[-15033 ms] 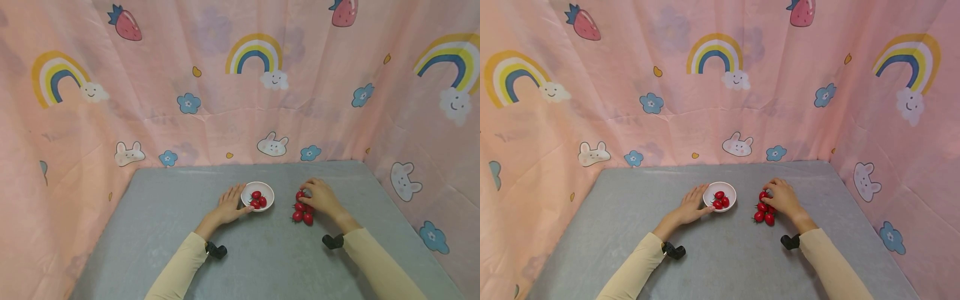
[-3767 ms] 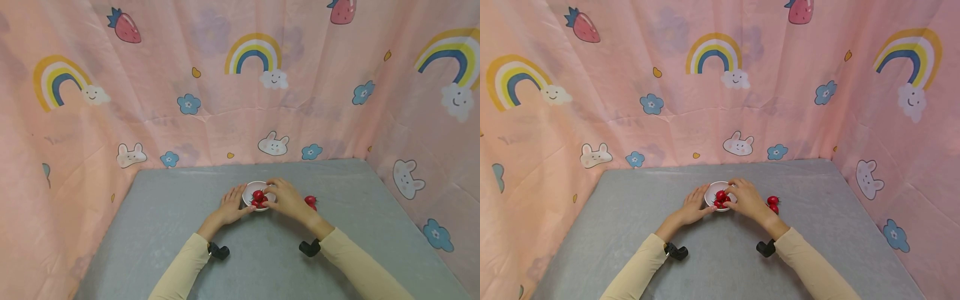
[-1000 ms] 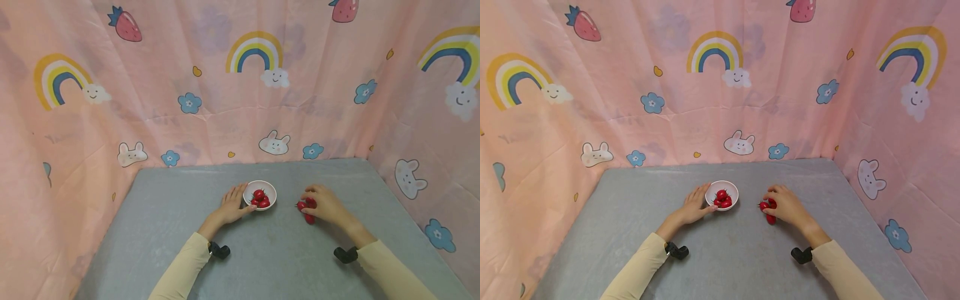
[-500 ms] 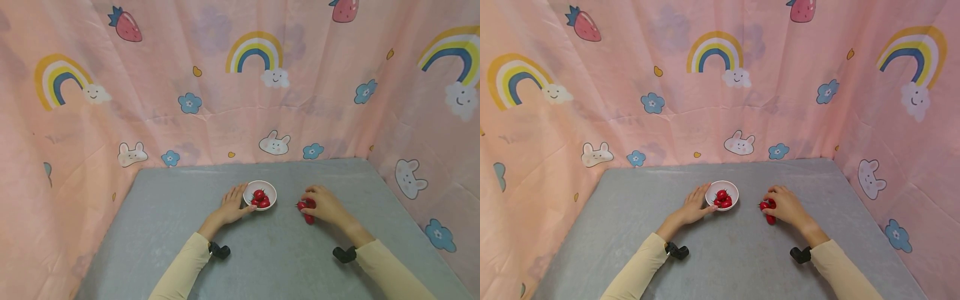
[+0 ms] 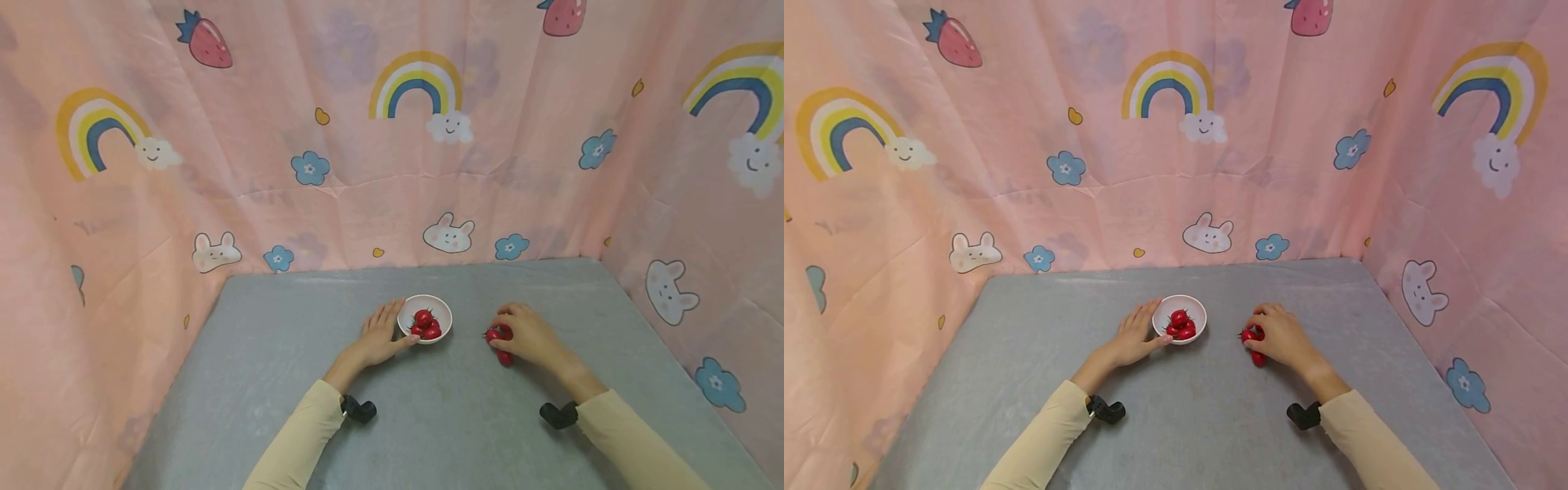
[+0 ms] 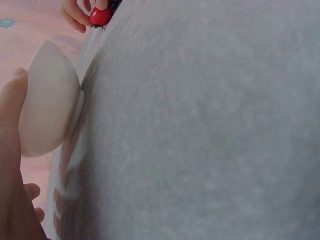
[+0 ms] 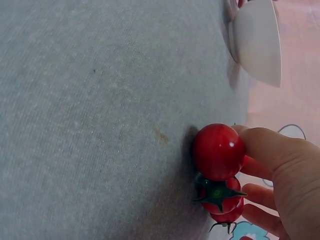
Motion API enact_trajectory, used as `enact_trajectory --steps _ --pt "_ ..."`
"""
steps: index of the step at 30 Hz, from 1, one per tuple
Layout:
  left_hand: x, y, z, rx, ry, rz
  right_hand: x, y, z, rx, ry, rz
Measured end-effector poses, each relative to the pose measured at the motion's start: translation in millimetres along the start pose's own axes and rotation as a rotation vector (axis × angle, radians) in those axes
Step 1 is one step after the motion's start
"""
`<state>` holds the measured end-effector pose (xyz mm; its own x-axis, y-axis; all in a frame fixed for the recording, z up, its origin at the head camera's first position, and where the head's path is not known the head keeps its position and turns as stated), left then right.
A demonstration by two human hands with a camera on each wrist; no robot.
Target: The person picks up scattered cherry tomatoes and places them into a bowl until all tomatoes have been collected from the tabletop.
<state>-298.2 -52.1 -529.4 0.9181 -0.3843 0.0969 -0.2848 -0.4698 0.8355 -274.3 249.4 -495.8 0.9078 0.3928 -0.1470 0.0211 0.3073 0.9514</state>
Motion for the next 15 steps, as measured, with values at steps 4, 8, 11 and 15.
enact_trajectory --steps 4,8,11,15 --pt "-0.2 -0.5 1.1 0.001 0.0 -0.003 -0.7 -1.1 0.4 0.003 0.009 -0.012" --pt "-0.6 -0.8 1.2 -0.008 -0.003 -0.003 -1.5 -1.2 0.5 0.001 0.006 -0.015" --pt "-0.3 -0.5 0.6 -0.007 -0.002 -0.001 -2.0 -1.3 0.8 -0.001 -0.001 -0.017" --pt "0.2 0.3 -0.8 -0.004 -0.001 0.002 -2.7 -1.5 0.5 -0.006 0.001 -0.029"
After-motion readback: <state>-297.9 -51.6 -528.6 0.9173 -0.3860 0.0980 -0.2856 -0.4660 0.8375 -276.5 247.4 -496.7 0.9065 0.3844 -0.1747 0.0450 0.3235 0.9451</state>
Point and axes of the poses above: each hand's wrist, its own x-axis away from the middle knuckle, its own y-axis out of the back of the hand, z = x × y, the point moved 5 cm from there along -x, towards the middle knuckle, and after that the axes turned 4 degrees about y, right-handed, at the moved point
